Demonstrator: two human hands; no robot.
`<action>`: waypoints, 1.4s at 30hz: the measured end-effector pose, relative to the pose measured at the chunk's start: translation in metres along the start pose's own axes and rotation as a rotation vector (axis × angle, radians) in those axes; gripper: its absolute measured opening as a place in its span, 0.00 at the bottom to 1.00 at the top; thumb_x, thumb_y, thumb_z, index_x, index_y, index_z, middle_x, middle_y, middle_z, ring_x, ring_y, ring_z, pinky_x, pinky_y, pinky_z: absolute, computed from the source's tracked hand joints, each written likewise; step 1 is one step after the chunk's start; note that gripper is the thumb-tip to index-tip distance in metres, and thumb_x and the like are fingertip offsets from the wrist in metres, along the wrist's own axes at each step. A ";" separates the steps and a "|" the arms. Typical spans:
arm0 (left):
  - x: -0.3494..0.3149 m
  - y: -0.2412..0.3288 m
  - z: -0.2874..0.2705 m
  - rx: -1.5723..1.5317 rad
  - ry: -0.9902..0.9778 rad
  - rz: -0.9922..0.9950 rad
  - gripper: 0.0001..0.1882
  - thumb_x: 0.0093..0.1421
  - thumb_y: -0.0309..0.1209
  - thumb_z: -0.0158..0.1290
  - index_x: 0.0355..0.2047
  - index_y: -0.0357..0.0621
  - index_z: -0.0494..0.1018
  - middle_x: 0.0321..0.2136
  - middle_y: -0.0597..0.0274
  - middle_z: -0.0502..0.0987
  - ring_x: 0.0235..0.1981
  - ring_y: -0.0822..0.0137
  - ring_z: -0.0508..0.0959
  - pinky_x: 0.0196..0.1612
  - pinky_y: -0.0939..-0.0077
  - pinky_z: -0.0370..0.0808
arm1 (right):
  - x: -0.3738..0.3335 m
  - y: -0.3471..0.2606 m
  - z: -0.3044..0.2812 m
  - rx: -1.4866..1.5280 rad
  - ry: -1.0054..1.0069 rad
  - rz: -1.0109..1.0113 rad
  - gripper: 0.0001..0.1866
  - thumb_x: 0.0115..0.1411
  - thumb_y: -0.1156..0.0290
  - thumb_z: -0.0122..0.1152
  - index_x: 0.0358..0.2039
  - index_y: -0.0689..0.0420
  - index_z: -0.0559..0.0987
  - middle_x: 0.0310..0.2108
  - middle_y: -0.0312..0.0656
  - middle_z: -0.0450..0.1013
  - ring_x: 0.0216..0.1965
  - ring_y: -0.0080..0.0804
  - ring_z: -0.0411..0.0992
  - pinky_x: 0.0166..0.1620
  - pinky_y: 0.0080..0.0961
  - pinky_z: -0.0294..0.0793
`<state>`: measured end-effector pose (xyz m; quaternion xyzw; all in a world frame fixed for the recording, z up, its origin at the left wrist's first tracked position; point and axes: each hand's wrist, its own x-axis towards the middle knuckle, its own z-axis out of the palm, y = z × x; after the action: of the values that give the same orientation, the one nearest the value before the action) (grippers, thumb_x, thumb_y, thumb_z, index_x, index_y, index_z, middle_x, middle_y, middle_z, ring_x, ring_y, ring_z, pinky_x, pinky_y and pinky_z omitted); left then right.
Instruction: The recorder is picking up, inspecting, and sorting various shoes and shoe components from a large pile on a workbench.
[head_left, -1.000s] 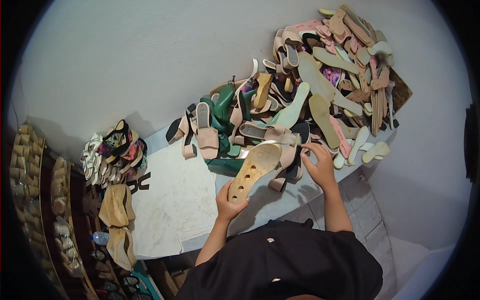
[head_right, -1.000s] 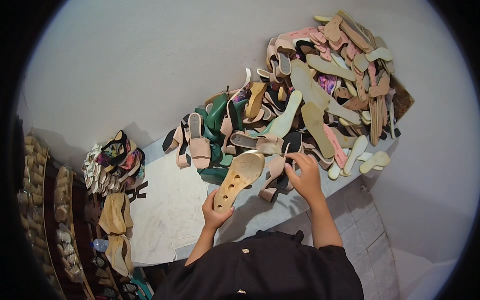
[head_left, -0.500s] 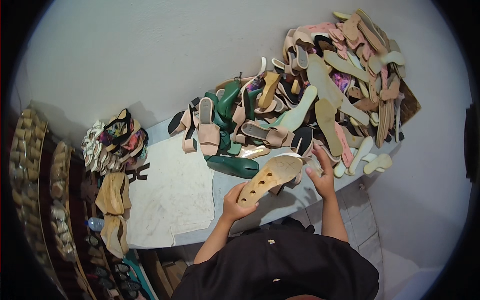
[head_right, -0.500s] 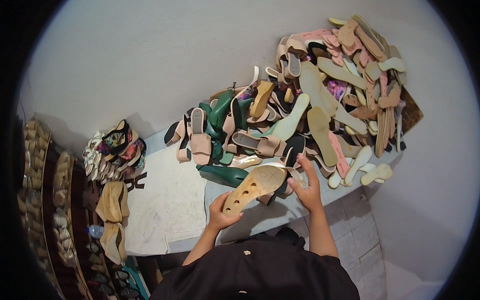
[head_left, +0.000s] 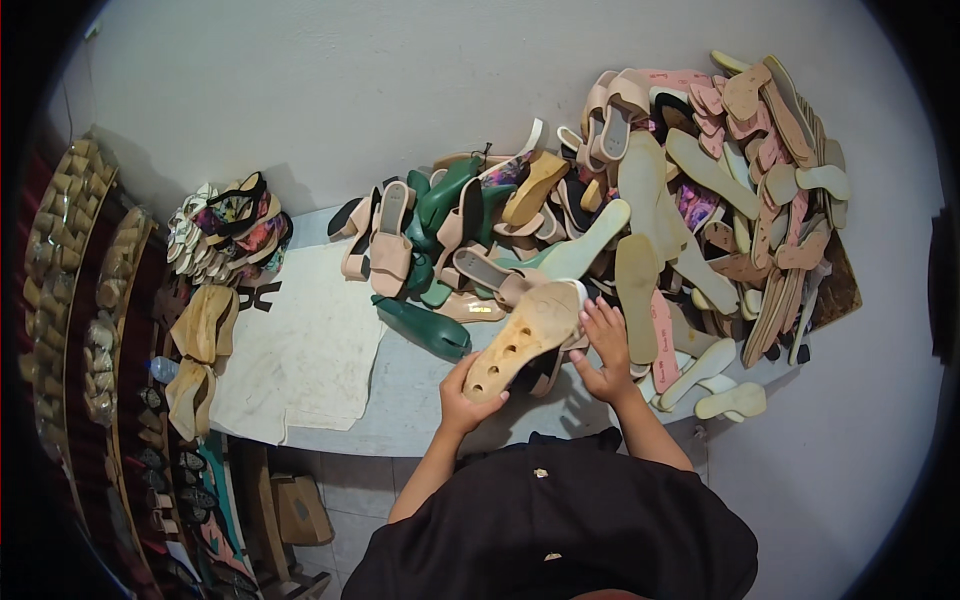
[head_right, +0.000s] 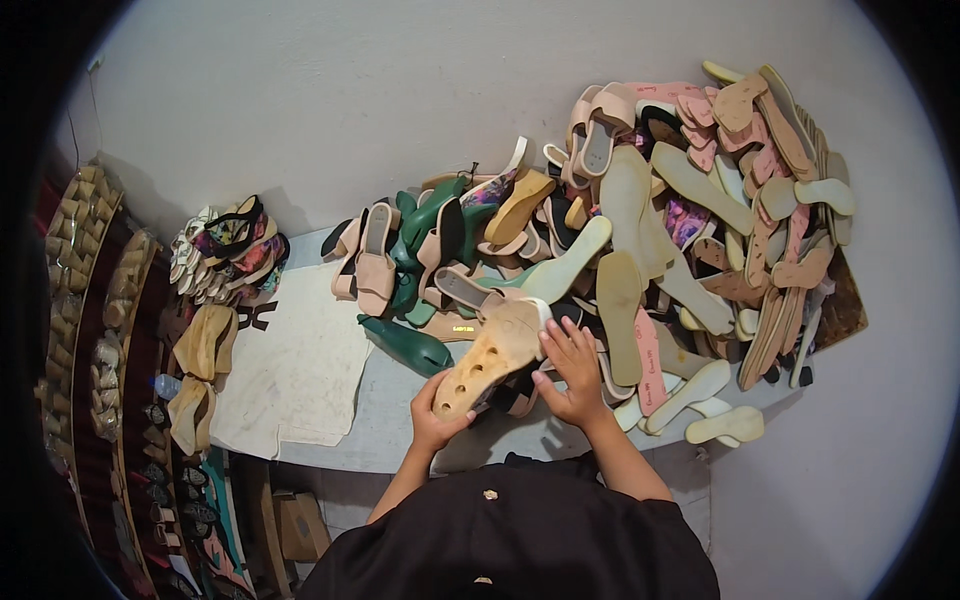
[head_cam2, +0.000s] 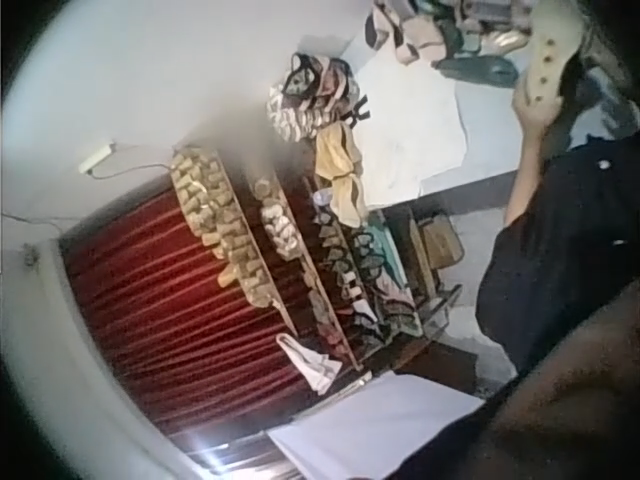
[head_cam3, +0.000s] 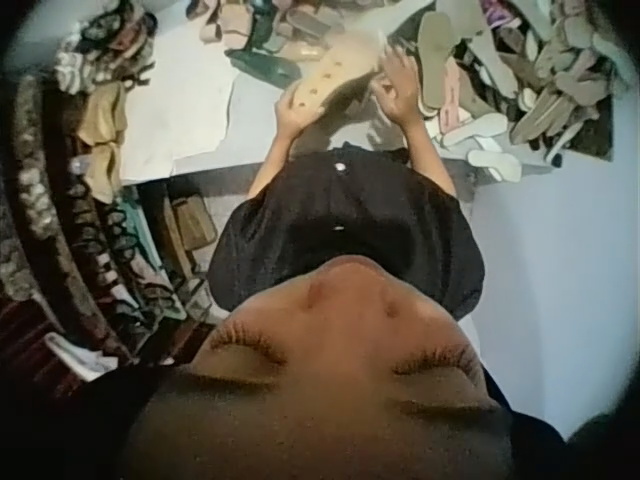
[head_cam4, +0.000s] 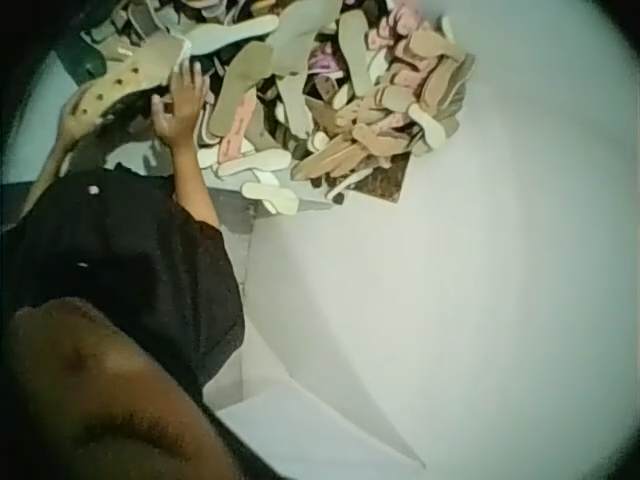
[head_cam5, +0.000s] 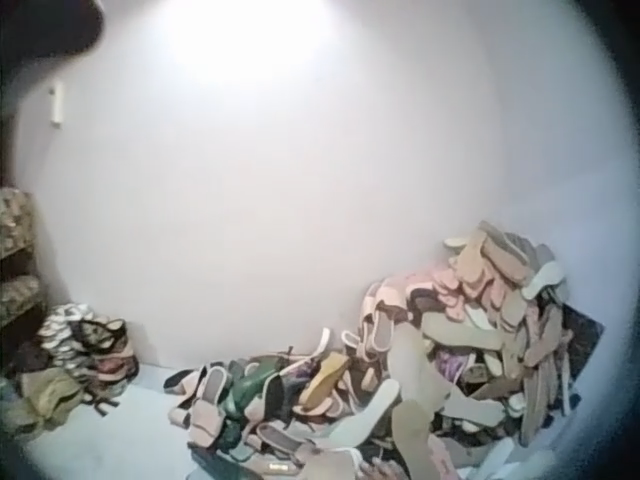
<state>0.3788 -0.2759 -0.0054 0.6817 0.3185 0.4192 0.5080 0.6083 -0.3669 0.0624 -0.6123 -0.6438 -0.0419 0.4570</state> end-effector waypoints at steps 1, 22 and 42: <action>0.003 0.003 0.005 0.003 0.003 0.001 0.36 0.36 0.34 0.66 0.46 0.32 0.68 0.38 0.51 0.75 0.40 0.65 0.76 0.45 0.73 0.71 | 0.001 0.005 -0.003 0.050 0.008 0.012 0.27 0.48 0.66 0.59 0.51 0.58 0.70 0.55 0.48 0.63 0.59 0.48 0.57 0.60 0.46 0.48; 0.012 0.011 0.025 -0.353 0.214 -0.261 0.41 0.45 0.23 0.62 0.57 0.39 0.51 0.43 0.48 0.71 0.44 0.63 0.73 0.47 0.72 0.69 | 0.102 0.171 -0.017 -0.495 0.258 0.506 0.29 0.43 0.70 0.59 0.50 0.45 0.71 0.53 0.47 0.60 0.53 0.50 0.57 0.55 0.47 0.55; 0.016 0.021 0.024 -0.336 0.265 -0.308 0.35 0.46 0.26 0.62 0.53 0.37 0.58 0.43 0.51 0.71 0.45 0.65 0.72 0.49 0.74 0.68 | 0.117 0.180 -0.029 -0.603 0.142 0.601 0.37 0.43 0.64 0.60 0.56 0.51 0.61 0.45 0.46 0.69 0.53 0.47 0.62 0.54 0.59 0.50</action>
<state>0.4080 -0.2784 0.0156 0.4702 0.4083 0.4697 0.6258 0.7924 -0.2522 0.0626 -0.8744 -0.3626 -0.1353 0.2926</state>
